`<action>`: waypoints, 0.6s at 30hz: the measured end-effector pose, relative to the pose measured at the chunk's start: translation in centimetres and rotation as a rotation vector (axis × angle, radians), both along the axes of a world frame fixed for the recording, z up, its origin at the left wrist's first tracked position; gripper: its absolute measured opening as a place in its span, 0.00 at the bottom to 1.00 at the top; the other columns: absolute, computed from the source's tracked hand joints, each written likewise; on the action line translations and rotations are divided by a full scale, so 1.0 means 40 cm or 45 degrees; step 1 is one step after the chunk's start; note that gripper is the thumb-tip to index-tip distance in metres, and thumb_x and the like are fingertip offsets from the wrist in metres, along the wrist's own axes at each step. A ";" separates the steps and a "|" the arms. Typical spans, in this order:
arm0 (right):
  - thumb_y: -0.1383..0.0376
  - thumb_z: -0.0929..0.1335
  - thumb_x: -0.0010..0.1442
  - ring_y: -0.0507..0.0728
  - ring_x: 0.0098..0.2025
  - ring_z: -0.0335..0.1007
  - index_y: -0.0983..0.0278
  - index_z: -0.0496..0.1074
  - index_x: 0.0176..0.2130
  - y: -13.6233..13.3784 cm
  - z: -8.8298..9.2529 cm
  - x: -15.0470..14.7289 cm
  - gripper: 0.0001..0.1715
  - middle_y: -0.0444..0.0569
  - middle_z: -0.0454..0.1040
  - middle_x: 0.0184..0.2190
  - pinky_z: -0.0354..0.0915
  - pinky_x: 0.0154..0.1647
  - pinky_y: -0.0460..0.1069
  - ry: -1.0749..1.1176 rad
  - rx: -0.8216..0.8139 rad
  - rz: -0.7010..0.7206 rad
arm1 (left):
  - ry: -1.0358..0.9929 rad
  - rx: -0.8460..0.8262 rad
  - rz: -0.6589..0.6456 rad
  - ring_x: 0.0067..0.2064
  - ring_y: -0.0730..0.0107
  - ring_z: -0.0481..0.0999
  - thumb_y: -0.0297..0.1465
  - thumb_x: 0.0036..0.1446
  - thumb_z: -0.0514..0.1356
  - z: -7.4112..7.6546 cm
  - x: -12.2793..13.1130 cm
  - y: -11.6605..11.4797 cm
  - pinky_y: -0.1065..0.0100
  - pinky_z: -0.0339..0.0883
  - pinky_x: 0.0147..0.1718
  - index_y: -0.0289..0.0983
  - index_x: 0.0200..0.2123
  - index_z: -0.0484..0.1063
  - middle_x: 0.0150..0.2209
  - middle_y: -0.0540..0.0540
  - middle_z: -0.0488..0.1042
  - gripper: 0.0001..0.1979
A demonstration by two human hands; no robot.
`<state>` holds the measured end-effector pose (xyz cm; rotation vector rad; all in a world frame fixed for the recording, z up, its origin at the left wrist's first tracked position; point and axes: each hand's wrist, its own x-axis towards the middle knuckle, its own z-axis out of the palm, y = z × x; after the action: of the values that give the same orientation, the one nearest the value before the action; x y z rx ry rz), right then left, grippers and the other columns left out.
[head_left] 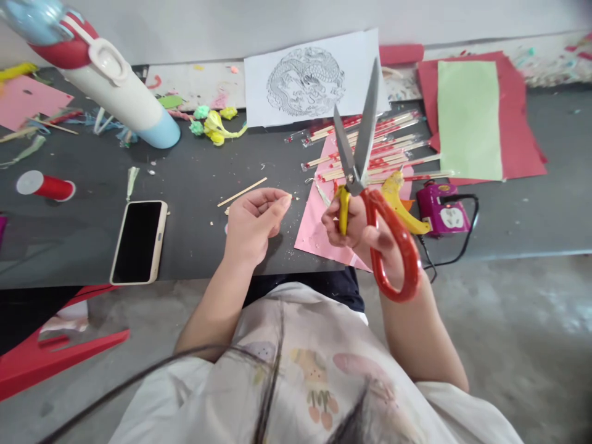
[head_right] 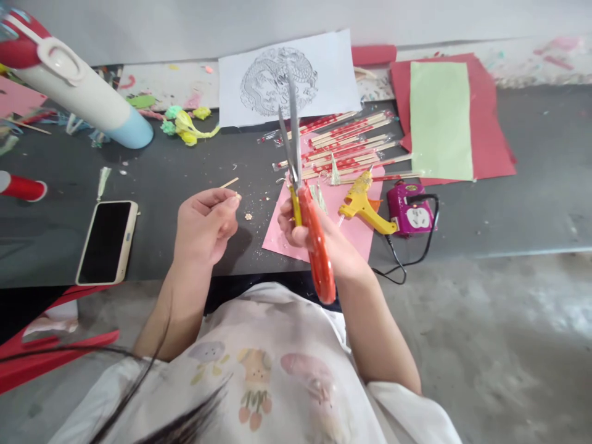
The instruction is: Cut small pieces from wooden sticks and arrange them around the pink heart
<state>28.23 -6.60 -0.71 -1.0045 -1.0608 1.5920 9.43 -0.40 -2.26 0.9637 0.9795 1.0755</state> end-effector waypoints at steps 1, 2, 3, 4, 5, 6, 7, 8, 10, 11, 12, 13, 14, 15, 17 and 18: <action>0.46 0.71 0.52 0.54 0.31 0.54 0.59 0.62 0.39 -0.006 -0.003 0.002 0.26 0.45 0.60 0.34 0.57 0.31 0.52 -0.101 0.008 0.039 | -0.029 -0.020 0.009 0.14 0.85 0.49 0.37 0.43 0.73 0.009 0.001 0.000 0.78 0.42 0.12 0.37 0.27 0.76 0.14 0.57 0.58 0.13; 0.48 0.71 0.53 0.54 0.31 0.54 0.59 0.61 0.39 -0.013 -0.005 0.002 0.24 0.44 0.59 0.33 0.57 0.31 0.51 -0.217 0.033 0.080 | -0.052 -0.026 0.019 0.14 0.86 0.49 0.37 0.43 0.73 0.017 0.002 0.000 0.78 0.41 0.12 0.37 0.26 0.76 0.14 0.57 0.58 0.13; 0.51 0.71 0.54 0.53 0.31 0.53 0.59 0.60 0.38 -0.020 -0.006 0.001 0.22 0.43 0.58 0.32 0.57 0.31 0.51 -0.349 0.070 0.118 | -0.069 -0.019 0.032 0.14 0.86 0.48 0.37 0.43 0.73 0.024 0.003 -0.001 0.78 0.41 0.13 0.37 0.26 0.76 0.14 0.57 0.58 0.12; 0.53 0.71 0.55 0.53 0.31 0.53 0.59 0.58 0.38 -0.028 -0.007 -0.002 0.21 0.42 0.57 0.32 0.57 0.31 0.50 -0.493 0.110 0.141 | -0.079 -0.005 0.045 0.14 0.86 0.48 0.36 0.44 0.73 0.029 0.004 -0.002 0.77 0.42 0.13 0.37 0.26 0.76 0.14 0.58 0.58 0.12; 0.55 0.71 0.54 0.53 0.31 0.53 0.59 0.57 0.37 -0.036 -0.007 -0.006 0.21 0.42 0.57 0.32 0.58 0.31 0.50 -0.638 0.152 0.146 | -0.083 0.013 0.061 0.14 0.86 0.48 0.36 0.45 0.72 0.033 0.005 -0.003 0.77 0.43 0.13 0.37 0.26 0.76 0.14 0.58 0.58 0.11; 0.56 0.72 0.54 0.54 0.32 0.54 0.59 0.56 0.38 -0.044 -0.006 -0.011 0.22 0.43 0.57 0.33 0.59 0.32 0.51 -0.778 0.195 0.139 | -0.086 0.035 0.078 0.14 0.86 0.48 0.35 0.45 0.71 0.036 0.006 -0.005 0.77 0.44 0.13 0.37 0.27 0.76 0.14 0.58 0.57 0.09; 0.57 0.72 0.53 0.55 0.34 0.56 0.59 0.55 0.38 -0.050 -0.004 -0.017 0.23 0.44 0.59 0.34 0.60 0.34 0.52 -0.902 0.229 0.122 | -0.088 0.060 0.098 0.14 0.85 0.49 0.33 0.46 0.70 0.037 0.007 -0.007 0.76 0.45 0.13 0.37 0.27 0.76 0.14 0.58 0.57 0.08; 0.57 0.72 0.52 0.56 0.35 0.58 0.58 0.55 0.39 -0.056 -0.002 -0.024 0.24 0.45 0.60 0.35 0.61 0.35 0.53 -1.008 0.252 0.108 | -0.086 0.080 0.112 0.14 0.85 0.49 0.32 0.46 0.70 0.037 0.007 -0.009 0.76 0.46 0.13 0.37 0.27 0.77 0.14 0.59 0.56 0.06; 0.58 0.71 0.53 0.59 0.39 0.61 0.59 0.54 0.42 -0.063 0.002 -0.034 0.25 0.48 0.63 0.39 0.64 0.39 0.55 -1.151 0.303 0.078 | -0.074 0.115 0.133 0.15 0.84 0.51 0.29 0.46 0.68 0.035 0.006 -0.012 0.77 0.46 0.14 0.37 0.27 0.77 0.14 0.59 0.56 0.04; 0.58 0.71 0.53 0.60 0.41 0.63 0.59 0.53 0.43 -0.065 0.003 -0.039 0.25 0.50 0.64 0.40 0.64 0.40 0.56 -1.188 0.336 0.064 | -0.066 0.135 0.139 0.15 0.84 0.52 0.29 0.46 0.68 0.032 0.005 -0.013 0.77 0.47 0.13 0.38 0.27 0.77 0.14 0.59 0.56 0.04; 0.58 0.70 0.54 0.62 0.43 0.64 0.60 0.53 0.44 -0.066 0.005 -0.042 0.25 0.52 0.64 0.41 0.65 0.41 0.57 -1.209 0.367 0.052 | -0.057 0.158 0.138 0.15 0.84 0.52 0.28 0.46 0.68 0.029 0.003 -0.014 0.77 0.47 0.13 0.38 0.27 0.77 0.14 0.58 0.57 0.04; 0.59 0.70 0.55 0.63 0.44 0.64 0.60 0.53 0.45 -0.066 0.007 -0.044 0.25 0.53 0.65 0.42 0.66 0.42 0.58 -1.219 0.395 0.046 | -0.046 0.184 0.133 0.15 0.84 0.53 0.29 0.46 0.69 0.024 0.001 -0.015 0.77 0.48 0.14 0.38 0.28 0.77 0.14 0.58 0.58 0.04; 0.59 0.69 0.55 0.64 0.45 0.65 0.61 0.53 0.45 -0.066 0.008 -0.046 0.24 0.54 0.65 0.43 0.67 0.43 0.58 -1.225 0.418 0.045 | -0.041 0.214 0.130 0.16 0.83 0.54 0.29 0.47 0.69 0.019 -0.001 -0.015 0.78 0.50 0.14 0.39 0.29 0.78 0.15 0.58 0.60 0.04; 0.59 0.69 0.56 0.64 0.46 0.66 0.61 0.53 0.45 -0.065 0.009 -0.048 0.24 0.55 0.66 0.43 0.67 0.43 0.58 -1.231 0.435 0.046 | -0.039 0.244 0.129 0.16 0.83 0.56 0.29 0.47 0.69 0.014 -0.003 -0.016 0.78 0.51 0.14 0.39 0.30 0.78 0.16 0.57 0.61 0.04; 0.60 0.69 0.56 0.65 0.46 0.67 0.61 0.54 0.46 -0.064 0.012 -0.050 0.24 0.56 0.66 0.43 0.68 0.43 0.58 -1.250 0.455 0.054 | -0.042 0.300 0.128 0.16 0.83 0.58 0.29 0.49 0.70 0.004 -0.005 -0.017 0.78 0.53 0.14 0.39 0.31 0.78 0.18 0.56 0.65 0.04; 0.60 0.69 0.57 0.65 0.47 0.67 0.62 0.54 0.46 -0.064 0.014 -0.051 0.24 0.56 0.67 0.43 0.68 0.42 0.58 -1.259 0.461 0.059 | -0.042 0.322 0.128 0.17 0.83 0.59 0.29 0.49 0.69 0.000 -0.006 -0.017 0.79 0.53 0.14 0.39 0.31 0.78 0.19 0.55 0.66 0.04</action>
<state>26.20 -9.17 -0.15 -1.5451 -1.9456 0.8235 9.18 -1.09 -2.28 1.1066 0.8863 1.3182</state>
